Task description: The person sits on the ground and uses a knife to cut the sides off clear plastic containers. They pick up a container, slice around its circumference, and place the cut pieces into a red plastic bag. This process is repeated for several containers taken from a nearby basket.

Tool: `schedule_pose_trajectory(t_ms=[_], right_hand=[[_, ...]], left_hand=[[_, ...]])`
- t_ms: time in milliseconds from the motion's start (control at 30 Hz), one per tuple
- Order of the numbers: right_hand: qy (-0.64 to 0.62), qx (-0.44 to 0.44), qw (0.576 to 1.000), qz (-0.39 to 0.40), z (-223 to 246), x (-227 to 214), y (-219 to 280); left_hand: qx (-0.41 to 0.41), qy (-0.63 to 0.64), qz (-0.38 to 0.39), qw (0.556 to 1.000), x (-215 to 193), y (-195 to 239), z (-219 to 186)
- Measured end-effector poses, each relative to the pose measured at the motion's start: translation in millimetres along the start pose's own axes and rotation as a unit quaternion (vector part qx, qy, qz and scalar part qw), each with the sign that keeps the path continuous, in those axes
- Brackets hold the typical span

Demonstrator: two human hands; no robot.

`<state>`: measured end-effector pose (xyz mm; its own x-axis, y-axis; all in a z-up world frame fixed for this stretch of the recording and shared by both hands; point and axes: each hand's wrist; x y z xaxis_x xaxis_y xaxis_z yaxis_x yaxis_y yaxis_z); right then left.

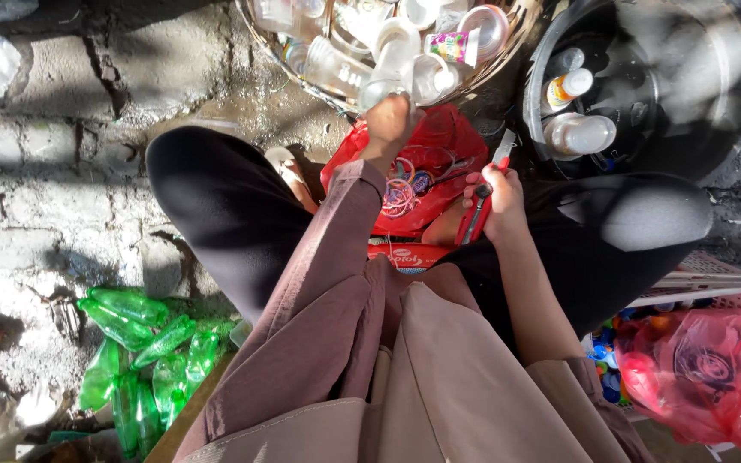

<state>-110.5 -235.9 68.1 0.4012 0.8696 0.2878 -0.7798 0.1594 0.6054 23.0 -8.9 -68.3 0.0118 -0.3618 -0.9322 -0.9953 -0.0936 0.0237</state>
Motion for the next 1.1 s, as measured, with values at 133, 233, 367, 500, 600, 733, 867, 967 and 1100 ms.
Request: schedule_pose_trajectory(t_ms=[133,233,367,500,600,733,867,967,1100], right_hand=[[0.020,0.001,1.000,0.008,7.4,7.2,13.6],[0.073,0.014,0.996,0.058,11.9,21.2,19.0],[0.135,-0.066,0.983,0.101,4.1,37.8,12.4],[0.236,-0.132,0.949,0.163,-6.1,51.4,2.0],[0.442,-0.133,0.874,0.152,-8.6,51.4,22.3],[0.450,-0.190,0.857,0.165,-7.6,57.3,39.8],[0.506,-0.253,0.811,0.150,-0.6,69.6,61.7],[0.552,-0.275,0.774,0.143,-3.8,72.9,64.9],[0.612,-0.300,0.720,0.134,-7.6,72.8,66.9]], left_hand=[[-0.111,-0.051,-0.105,0.987,-14.9,-5.9,-16.2],[-0.142,0.029,-0.050,0.988,-72.9,7.1,-24.4],[-0.131,0.106,0.024,0.985,-161.9,57.7,-40.9],[-0.175,0.200,0.105,0.958,-176.2,102.5,-45.7],[-0.075,0.242,-0.048,0.966,-196.5,129.3,-54.5],[-0.056,0.212,-0.098,0.971,-191.6,130.8,-53.0],[-0.048,0.188,-0.120,0.974,-193.2,129.0,-49.5],[-0.058,0.198,-0.129,0.970,-184.8,132.7,-50.2],[-0.049,0.215,-0.144,0.965,-184.9,137.6,-49.6]])
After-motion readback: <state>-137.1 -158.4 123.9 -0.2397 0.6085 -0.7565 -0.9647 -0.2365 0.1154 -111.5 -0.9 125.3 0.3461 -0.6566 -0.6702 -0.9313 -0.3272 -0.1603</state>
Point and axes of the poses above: each hand's wrist, its own y-axis away from the middle knuckle, its own x-axis out of the palm, z = x × y, and after that the axes turned 4 degrees about -x, right-handed
